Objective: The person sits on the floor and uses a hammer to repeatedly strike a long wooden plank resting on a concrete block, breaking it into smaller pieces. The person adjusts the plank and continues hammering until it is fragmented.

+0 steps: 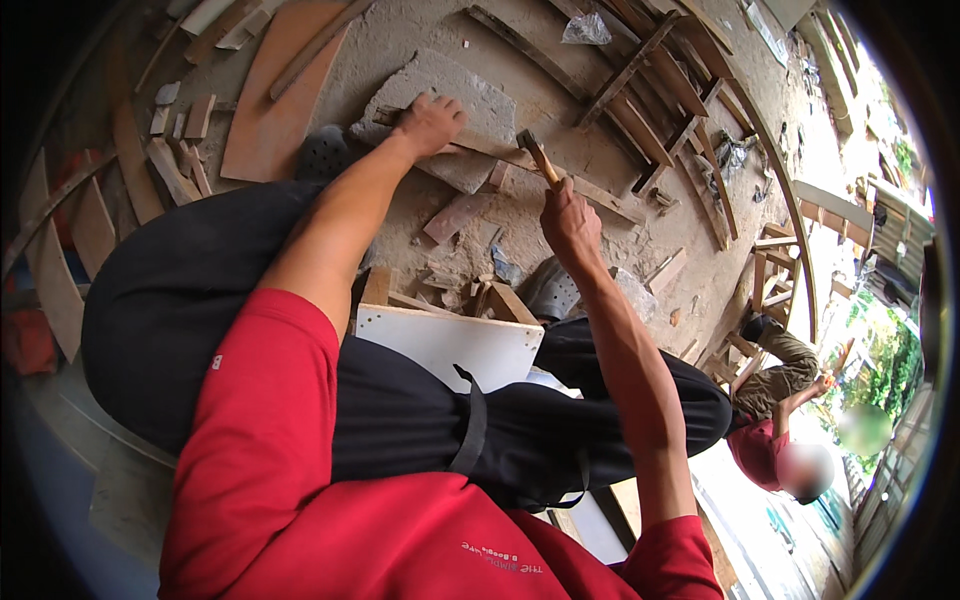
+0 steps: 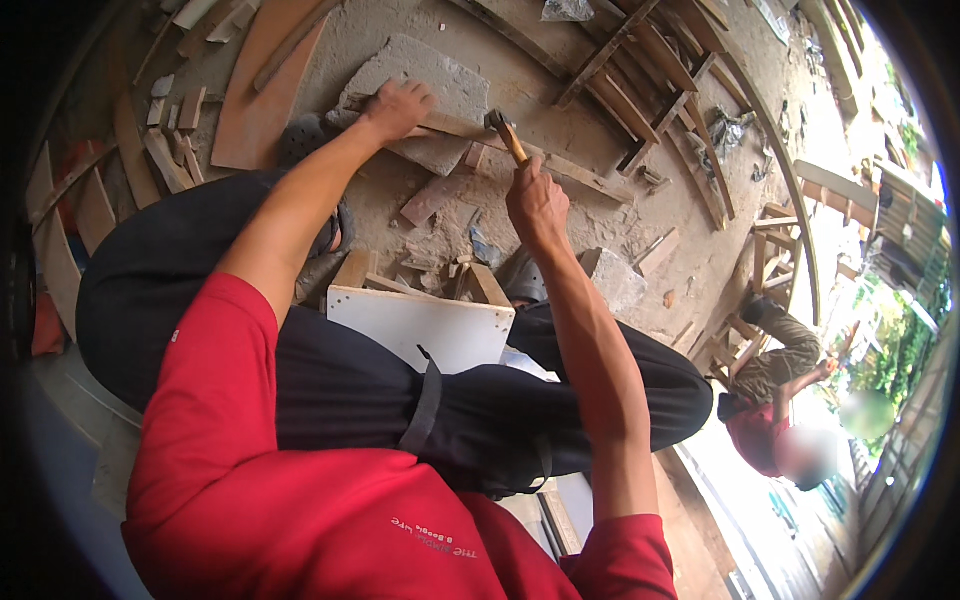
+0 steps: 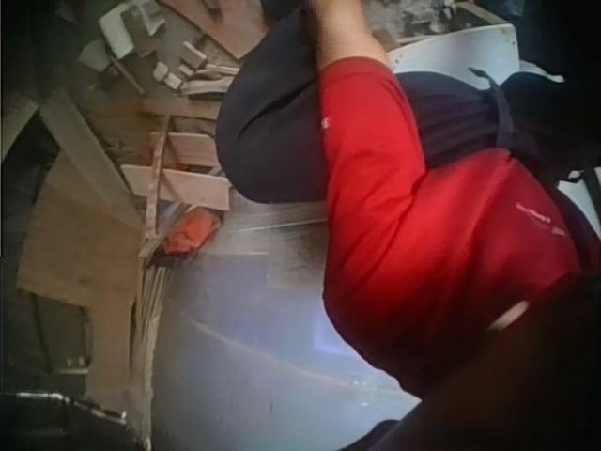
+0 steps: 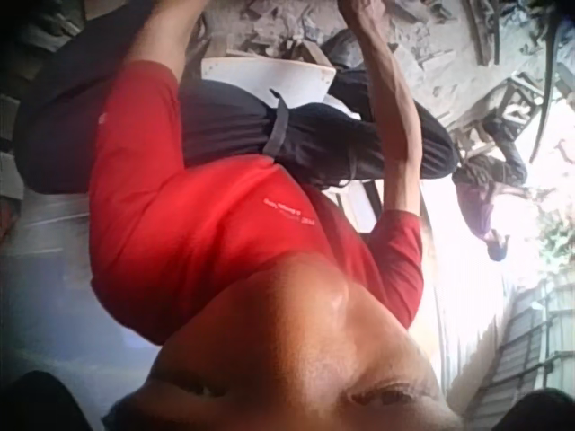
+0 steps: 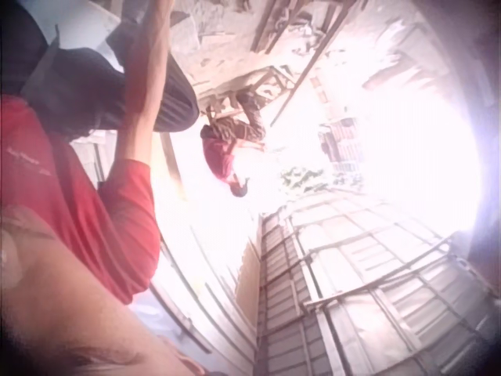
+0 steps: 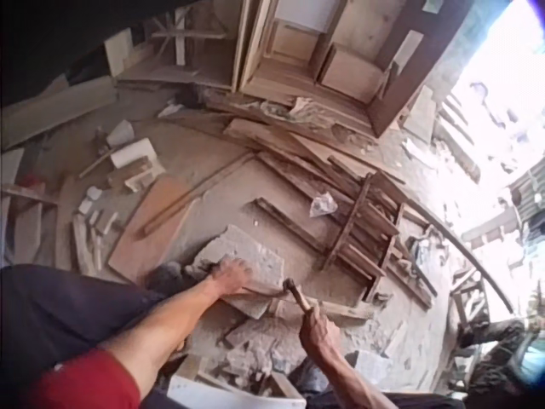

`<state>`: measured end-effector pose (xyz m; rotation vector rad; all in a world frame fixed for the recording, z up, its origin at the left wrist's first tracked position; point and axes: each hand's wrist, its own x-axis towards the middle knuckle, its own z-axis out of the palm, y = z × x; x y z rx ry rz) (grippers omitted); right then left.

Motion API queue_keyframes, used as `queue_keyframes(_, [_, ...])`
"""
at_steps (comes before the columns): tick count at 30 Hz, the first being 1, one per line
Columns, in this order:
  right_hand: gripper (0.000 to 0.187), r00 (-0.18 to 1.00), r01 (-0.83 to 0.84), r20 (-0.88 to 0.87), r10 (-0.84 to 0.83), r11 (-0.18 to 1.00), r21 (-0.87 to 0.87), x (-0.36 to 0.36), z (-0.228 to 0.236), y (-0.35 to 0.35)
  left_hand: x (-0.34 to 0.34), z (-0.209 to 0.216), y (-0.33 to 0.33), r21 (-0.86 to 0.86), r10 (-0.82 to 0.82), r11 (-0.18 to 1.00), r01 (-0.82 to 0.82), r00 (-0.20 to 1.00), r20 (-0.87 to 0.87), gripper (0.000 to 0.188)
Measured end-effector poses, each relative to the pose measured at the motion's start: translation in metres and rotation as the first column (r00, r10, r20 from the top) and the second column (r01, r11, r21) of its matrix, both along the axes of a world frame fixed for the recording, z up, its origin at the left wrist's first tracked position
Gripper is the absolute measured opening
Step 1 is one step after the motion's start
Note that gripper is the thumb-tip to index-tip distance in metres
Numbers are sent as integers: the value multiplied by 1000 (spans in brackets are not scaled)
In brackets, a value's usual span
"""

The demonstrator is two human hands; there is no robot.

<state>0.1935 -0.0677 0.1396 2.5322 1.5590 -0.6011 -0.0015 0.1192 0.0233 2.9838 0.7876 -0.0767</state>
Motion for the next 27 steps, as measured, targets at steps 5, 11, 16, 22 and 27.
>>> queue_keyframes(5, [17, 999, -21, -27, 24, 993, 113, -22, 12, 2, -13, 9, 6, -141, -20, 990, -1, 989, -147, 51])
queue_keyframes(11, [18, 999, 39, 8, -39, 999, 22, -5, 5, -6, -8, 25, 0, -329, 9, 942, -69, 983, -181, 35])
queue_keyframes(16, [14, 998, -33, -39, 42, 979, 200, -37, 20, -14, -13, 13, -10, -297, 65, 950, -99, 990, -123, 30])
queue_keyframes(22, [16, 992, 119, 28, -120, 992, 27, -12, 9, -38, -17, 42, -21, -308, 76, 944, -119, 986, -149, 17])
queue_keyframes(27, [15, 995, 104, -24, -101, 983, 154, -37, 29, -27, -22, 30, -18, -271, 36, 961, -62, 994, -99, 16])
